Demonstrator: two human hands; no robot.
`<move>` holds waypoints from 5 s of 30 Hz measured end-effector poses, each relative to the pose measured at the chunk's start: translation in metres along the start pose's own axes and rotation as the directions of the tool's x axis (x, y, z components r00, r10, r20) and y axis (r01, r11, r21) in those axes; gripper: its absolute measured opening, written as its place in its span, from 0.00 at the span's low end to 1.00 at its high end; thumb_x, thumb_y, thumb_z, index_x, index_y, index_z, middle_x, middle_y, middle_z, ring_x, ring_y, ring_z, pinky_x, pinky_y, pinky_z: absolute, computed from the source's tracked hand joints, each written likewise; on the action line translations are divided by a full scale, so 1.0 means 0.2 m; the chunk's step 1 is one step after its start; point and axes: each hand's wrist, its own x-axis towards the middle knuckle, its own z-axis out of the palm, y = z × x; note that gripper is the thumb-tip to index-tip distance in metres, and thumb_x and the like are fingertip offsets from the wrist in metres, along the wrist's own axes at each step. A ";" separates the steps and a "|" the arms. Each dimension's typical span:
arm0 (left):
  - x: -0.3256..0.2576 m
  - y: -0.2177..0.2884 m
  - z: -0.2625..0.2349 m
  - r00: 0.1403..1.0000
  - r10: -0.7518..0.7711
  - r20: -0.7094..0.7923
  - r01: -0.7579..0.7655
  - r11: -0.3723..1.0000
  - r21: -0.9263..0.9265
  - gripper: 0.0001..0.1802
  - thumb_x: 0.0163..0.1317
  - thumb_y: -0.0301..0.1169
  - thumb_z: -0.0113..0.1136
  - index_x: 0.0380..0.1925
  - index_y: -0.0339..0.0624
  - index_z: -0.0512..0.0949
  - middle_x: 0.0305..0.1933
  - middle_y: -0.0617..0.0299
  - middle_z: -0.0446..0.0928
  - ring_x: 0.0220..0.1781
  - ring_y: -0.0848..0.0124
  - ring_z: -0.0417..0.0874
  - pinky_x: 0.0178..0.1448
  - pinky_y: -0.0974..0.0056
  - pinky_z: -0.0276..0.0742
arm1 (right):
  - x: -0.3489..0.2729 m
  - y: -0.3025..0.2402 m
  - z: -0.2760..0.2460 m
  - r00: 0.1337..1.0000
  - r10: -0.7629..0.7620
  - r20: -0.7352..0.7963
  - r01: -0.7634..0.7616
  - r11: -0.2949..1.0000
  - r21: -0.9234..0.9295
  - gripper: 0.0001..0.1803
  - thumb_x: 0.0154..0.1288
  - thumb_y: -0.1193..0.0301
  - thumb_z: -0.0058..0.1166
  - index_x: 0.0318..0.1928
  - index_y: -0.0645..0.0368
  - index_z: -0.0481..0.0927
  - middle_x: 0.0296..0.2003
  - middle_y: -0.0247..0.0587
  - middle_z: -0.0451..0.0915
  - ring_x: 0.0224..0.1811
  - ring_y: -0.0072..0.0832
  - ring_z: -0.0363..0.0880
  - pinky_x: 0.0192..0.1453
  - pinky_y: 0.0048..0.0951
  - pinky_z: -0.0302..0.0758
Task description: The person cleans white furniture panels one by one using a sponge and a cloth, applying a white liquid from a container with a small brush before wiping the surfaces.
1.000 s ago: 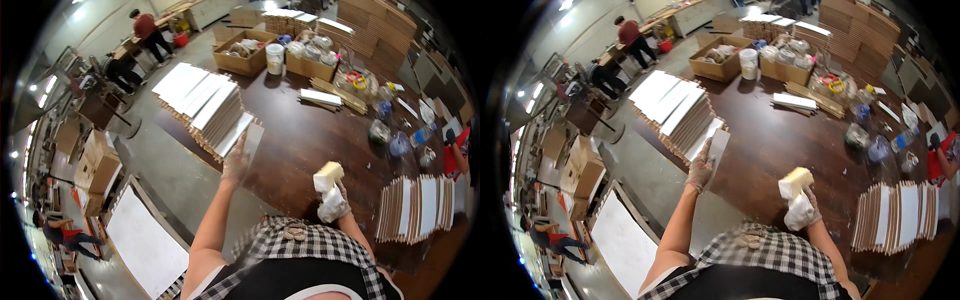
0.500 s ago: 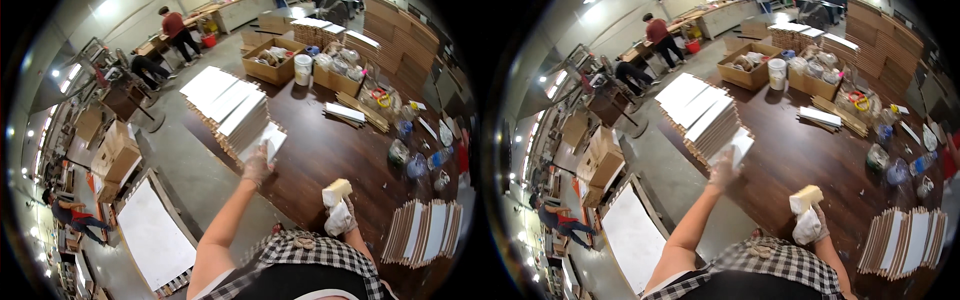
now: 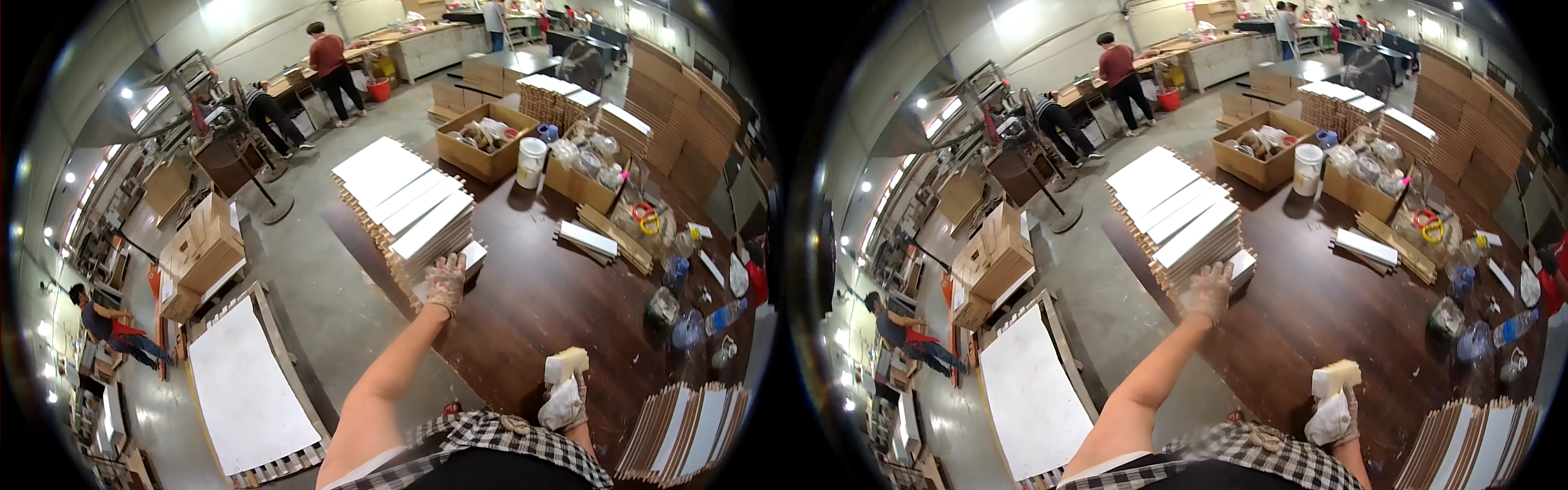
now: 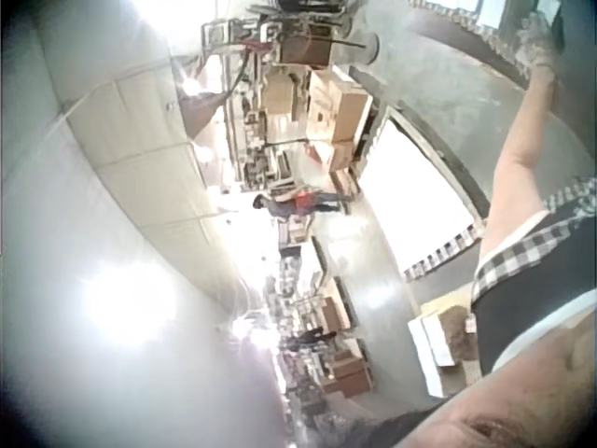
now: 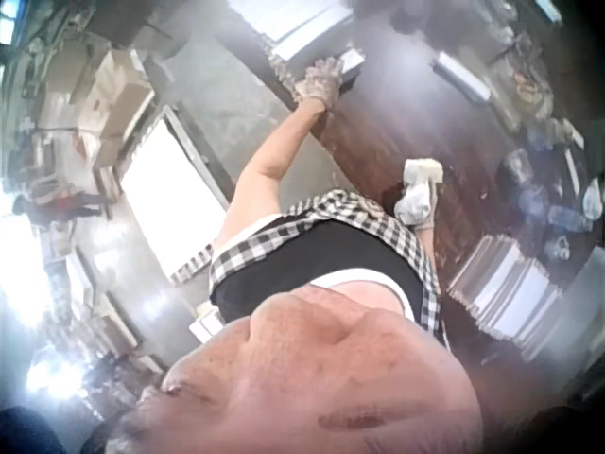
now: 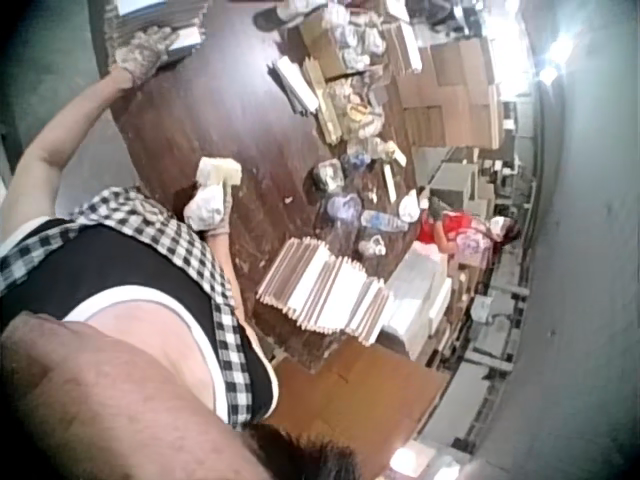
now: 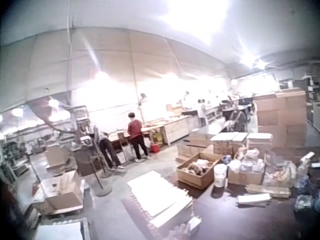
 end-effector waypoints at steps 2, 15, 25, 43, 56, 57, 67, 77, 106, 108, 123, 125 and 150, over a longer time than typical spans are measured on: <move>-0.02 -0.02 0.06 0.999 -0.015 -0.050 0.017 0.999 0.036 0.28 0.60 0.32 0.49 0.63 0.51 0.62 0.56 0.63 0.66 0.55 0.65 0.70 0.46 0.56 0.72 | 0.02 0.00 -0.02 0.997 0.058 0.055 -0.058 0.998 -0.014 0.26 0.64 0.53 0.51 0.57 0.55 0.71 0.48 0.41 0.78 0.44 0.35 0.79 0.42 0.34 0.81; -0.35 0.22 0.12 0.948 0.081 -0.309 -0.211 0.885 -0.416 0.28 0.52 0.35 0.58 0.57 0.54 0.70 0.52 0.63 0.70 0.52 0.63 0.70 0.48 0.58 0.67 | 0.08 0.00 0.04 0.989 0.014 0.149 -0.004 0.997 -0.072 0.28 0.63 0.51 0.50 0.58 0.54 0.70 0.49 0.42 0.77 0.43 0.39 0.79 0.39 0.45 0.80; -0.66 0.34 0.27 0.984 0.151 -0.088 -0.160 0.563 -0.811 0.20 0.60 0.35 0.57 0.53 0.48 0.73 0.52 0.57 0.72 0.53 0.55 0.71 0.56 0.54 0.70 | 0.04 0.14 0.07 0.975 0.166 0.145 -0.161 0.986 -0.048 0.28 0.63 0.44 0.45 0.54 0.51 0.72 0.41 0.44 0.79 0.36 0.39 0.79 0.38 0.42 0.78; -0.65 0.29 0.35 0.964 0.246 -0.096 -0.203 0.455 -0.867 0.19 0.59 0.32 0.55 0.51 0.42 0.73 0.52 0.54 0.73 0.55 0.53 0.71 0.59 0.54 0.67 | 0.12 0.39 0.27 0.957 0.225 0.181 -0.216 0.974 -0.068 0.32 0.65 0.42 0.38 0.57 0.53 0.70 0.44 0.45 0.78 0.43 0.40 0.78 0.49 0.43 0.75; -0.65 0.26 0.37 0.941 0.294 -0.168 -0.291 0.448 -0.845 0.17 0.60 0.33 0.54 0.49 0.41 0.73 0.51 0.54 0.73 0.54 0.54 0.71 0.57 0.55 0.69 | 0.14 0.48 0.45 0.990 0.110 0.083 -0.111 0.994 0.011 0.33 0.67 0.44 0.35 0.61 0.55 0.66 0.53 0.44 0.74 0.53 0.38 0.73 0.60 0.39 0.69; -0.65 0.26 0.36 0.938 0.291 -0.187 -0.303 0.428 -0.852 0.16 0.61 0.32 0.53 0.49 0.41 0.74 0.50 0.54 0.73 0.54 0.54 0.72 0.57 0.55 0.69 | 0.14 0.49 0.44 0.992 0.088 0.095 -0.089 0.996 0.008 0.33 0.68 0.45 0.34 0.62 0.55 0.66 0.54 0.44 0.73 0.54 0.38 0.72 0.60 0.39 0.69; -0.66 0.25 0.33 0.941 0.262 -0.215 -0.307 0.390 -0.868 0.16 0.59 0.31 0.53 0.49 0.45 0.75 0.49 0.54 0.75 0.52 0.54 0.73 0.56 0.54 0.69 | 0.24 0.55 0.04 0.998 -0.043 0.044 0.044 0.999 -0.023 0.31 0.68 0.45 0.35 0.61 0.53 0.67 0.53 0.40 0.74 0.54 0.36 0.73 0.59 0.37 0.70; -0.68 0.30 0.34 0.944 0.155 -0.292 -0.329 0.356 -0.875 0.14 0.56 0.28 0.55 0.44 0.44 0.78 0.43 0.56 0.78 0.48 0.56 0.75 0.54 0.56 0.71 | -0.07 0.44 0.11 0.998 0.063 0.010 -0.063 0.998 -0.008 0.29 0.64 0.46 0.43 0.58 0.51 0.70 0.48 0.42 0.78 0.43 0.42 0.79 0.40 0.47 0.78; -0.58 0.65 0.42 0.982 -0.149 0.113 0.135 0.144 -0.980 0.15 0.61 0.33 0.57 0.48 0.44 0.78 0.47 0.61 0.80 0.50 0.69 0.79 0.55 0.66 0.71 | -0.70 -0.11 -0.42 0.980 0.189 0.060 -0.195 0.975 0.106 0.29 0.61 0.50 0.52 0.57 0.55 0.70 0.48 0.43 0.78 0.40 0.40 0.79 0.42 0.44 0.79; -0.60 0.61 0.42 0.983 -0.126 0.133 0.152 0.155 -0.976 0.16 0.61 0.35 0.56 0.48 0.45 0.78 0.48 0.58 0.80 0.50 0.67 0.79 0.55 0.65 0.71 | -0.70 -0.11 -0.40 0.973 0.218 0.082 -0.224 0.971 0.082 0.30 0.61 0.50 0.52 0.56 0.55 0.70 0.47 0.43 0.78 0.39 0.40 0.79 0.42 0.44 0.79; -0.61 0.64 0.40 0.990 -0.110 0.092 0.098 0.050 -0.994 0.15 0.63 0.35 0.54 0.47 0.44 0.78 0.50 0.55 0.79 0.53 0.61 0.77 0.58 0.59 0.70 | -0.41 -0.17 -0.26 0.909 0.288 0.302 -0.298 0.954 -0.013 0.30 0.61 0.48 0.50 0.55 0.56 0.70 0.45 0.44 0.79 0.37 0.40 0.80 0.40 0.43 0.79; -0.64 0.62 0.42 0.991 -0.124 0.053 0.074 0.170 -0.983 0.15 0.63 0.35 0.54 0.47 0.45 0.78 0.50 0.55 0.78 0.54 0.60 0.77 0.58 0.59 0.70 | -0.43 -0.17 -0.24 0.929 0.275 0.249 -0.276 0.961 -0.032 0.30 0.61 0.47 0.50 0.55 0.56 0.70 0.45 0.45 0.79 0.36 0.40 0.80 0.40 0.43 0.79; -0.67 0.62 0.31 0.983 -0.180 0.024 0.090 0.366 -0.926 0.14 0.62 0.34 0.54 0.46 0.45 0.79 0.47 0.56 0.79 0.53 0.61 0.75 0.58 0.59 0.68 | -0.53 -0.16 -0.27 0.978 0.205 0.048 -0.205 0.979 -0.012 0.32 0.61 0.45 0.49 0.55 0.57 0.70 0.40 0.47 0.79 0.34 0.38 0.80 0.36 0.39 0.79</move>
